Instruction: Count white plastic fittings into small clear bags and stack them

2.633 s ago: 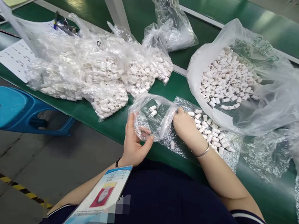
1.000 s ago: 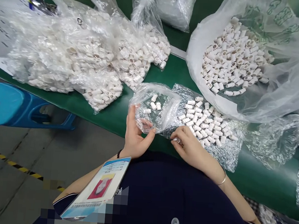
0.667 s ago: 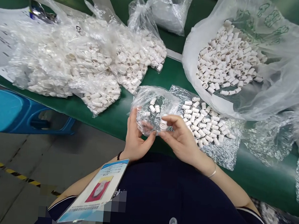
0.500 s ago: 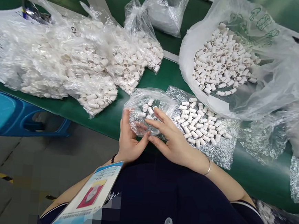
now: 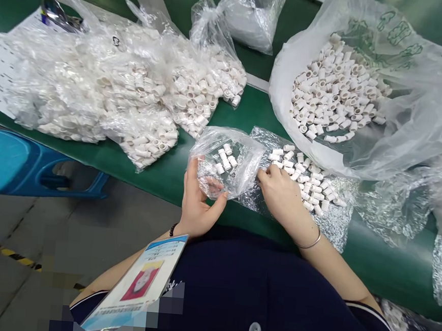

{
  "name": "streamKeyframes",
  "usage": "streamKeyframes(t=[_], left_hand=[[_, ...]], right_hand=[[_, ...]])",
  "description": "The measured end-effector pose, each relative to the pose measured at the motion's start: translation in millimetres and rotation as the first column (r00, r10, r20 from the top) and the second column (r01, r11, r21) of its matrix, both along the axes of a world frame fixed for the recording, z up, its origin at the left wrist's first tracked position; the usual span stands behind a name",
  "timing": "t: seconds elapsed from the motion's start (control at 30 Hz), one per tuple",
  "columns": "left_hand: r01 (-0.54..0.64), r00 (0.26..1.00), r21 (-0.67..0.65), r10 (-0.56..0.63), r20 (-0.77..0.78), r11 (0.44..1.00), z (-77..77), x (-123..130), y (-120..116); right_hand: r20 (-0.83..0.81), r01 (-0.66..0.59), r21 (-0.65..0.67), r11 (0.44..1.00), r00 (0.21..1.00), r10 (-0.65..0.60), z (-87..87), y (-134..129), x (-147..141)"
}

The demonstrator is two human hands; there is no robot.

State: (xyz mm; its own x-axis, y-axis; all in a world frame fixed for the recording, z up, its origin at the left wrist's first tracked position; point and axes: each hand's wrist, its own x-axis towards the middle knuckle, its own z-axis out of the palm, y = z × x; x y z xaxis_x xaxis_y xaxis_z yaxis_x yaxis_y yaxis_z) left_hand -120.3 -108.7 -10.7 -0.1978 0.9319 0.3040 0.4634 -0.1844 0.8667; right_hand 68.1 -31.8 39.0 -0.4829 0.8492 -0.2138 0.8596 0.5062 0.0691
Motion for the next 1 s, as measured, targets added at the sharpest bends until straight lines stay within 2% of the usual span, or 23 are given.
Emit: streamKeyframes(t=[0.13, 0.33, 0.4, 0.47, 0.5, 0.53, 0.6, 0.63, 0.7, 0.77, 0.8, 0.87, 0.93, 1.0], left_hand=[[-0.013, 0.999, 0.004, 0.013, -0.044, 1.0, -0.4, -2, -2], [0.026, 0.999, -0.008, -0.025, 0.048, 1.0, -4.0, -1, -2], [0.036, 0.997, -0.004, -0.035, 0.073, 0.999, -4.7, 0, -2], [0.026, 0.997, 0.001, -0.026, 0.072, 1.0, -5.0, 0, -2], [0.018, 0.998, 0.002, -0.019, 0.068, 1.0, -5.0, 0, -1], [0.013, 0.998, 0.002, -0.013, 0.066, 1.0, -4.9, 0, -1], [0.012, 0.997, -0.002, -0.011, 0.075, 1.0, -4.6, 1, -1], [0.015, 0.996, -0.003, -0.015, 0.085, 1.0, -4.3, 1, -1], [0.026, 0.994, 0.001, -0.026, 0.106, 1.0, -3.8, 3, 0], [0.033, 0.993, 0.003, -0.033, 0.117, 0.999, -3.3, 4, 0], [0.034, 0.992, 0.0, -0.034, 0.119, 0.999, -3.2, 4, 1], [0.037, 0.992, -0.008, -0.036, 0.117, 0.999, -3.2, 5, 0], [0.041, 0.993, -0.013, -0.04, 0.111, 0.999, -3.1, 6, 0], [0.05, 0.993, -0.019, -0.048, 0.105, 0.999, -2.8, 5, -1]], right_hand=[[0.055, -0.005, -0.025, 1.0, 0.998, 0.007, -2.9, 2, -7], [0.056, 0.023, -0.055, 0.998, 0.998, -0.02, -1.1, 8, -7], [-0.022, 0.044, -0.073, 0.996, 0.999, -0.045, -0.9, 11, -2], [-0.219, 0.078, -0.094, 0.992, 0.971, -0.097, -1.8, 12, 7], [-0.357, 0.102, -0.116, 0.988, 0.924, -0.137, -2.4, 13, 13], [-0.507, 0.124, -0.152, 0.981, 0.842, -0.185, -3.2, 13, 20], [-0.754, 0.131, -0.28, 0.951, 0.583, -0.303, -4.6, 12, 33], [-0.818, 0.104, -0.367, 0.924, 0.438, -0.374, -5.2, 12, 39], [-0.828, 0.008, -0.535, 0.845, 0.194, -0.527, -6.0, 11, 48], [-0.757, -0.079, -0.654, 0.753, 0.048, -0.652, -6.0, 9, 51], [-0.722, -0.108, -0.688, 0.717, 0.006, -0.692, -5.7, 8, 50], [-0.691, -0.158, -0.711, 0.686, -0.029, -0.722, -4.3, 3, 41], [-0.717, -0.227, -0.679, 0.698, 0.002, -0.697, -1.9, -5, 26], [-0.777, -0.314, -0.616, 0.722, 0.089, -0.624, 0.9, -12, 8]])
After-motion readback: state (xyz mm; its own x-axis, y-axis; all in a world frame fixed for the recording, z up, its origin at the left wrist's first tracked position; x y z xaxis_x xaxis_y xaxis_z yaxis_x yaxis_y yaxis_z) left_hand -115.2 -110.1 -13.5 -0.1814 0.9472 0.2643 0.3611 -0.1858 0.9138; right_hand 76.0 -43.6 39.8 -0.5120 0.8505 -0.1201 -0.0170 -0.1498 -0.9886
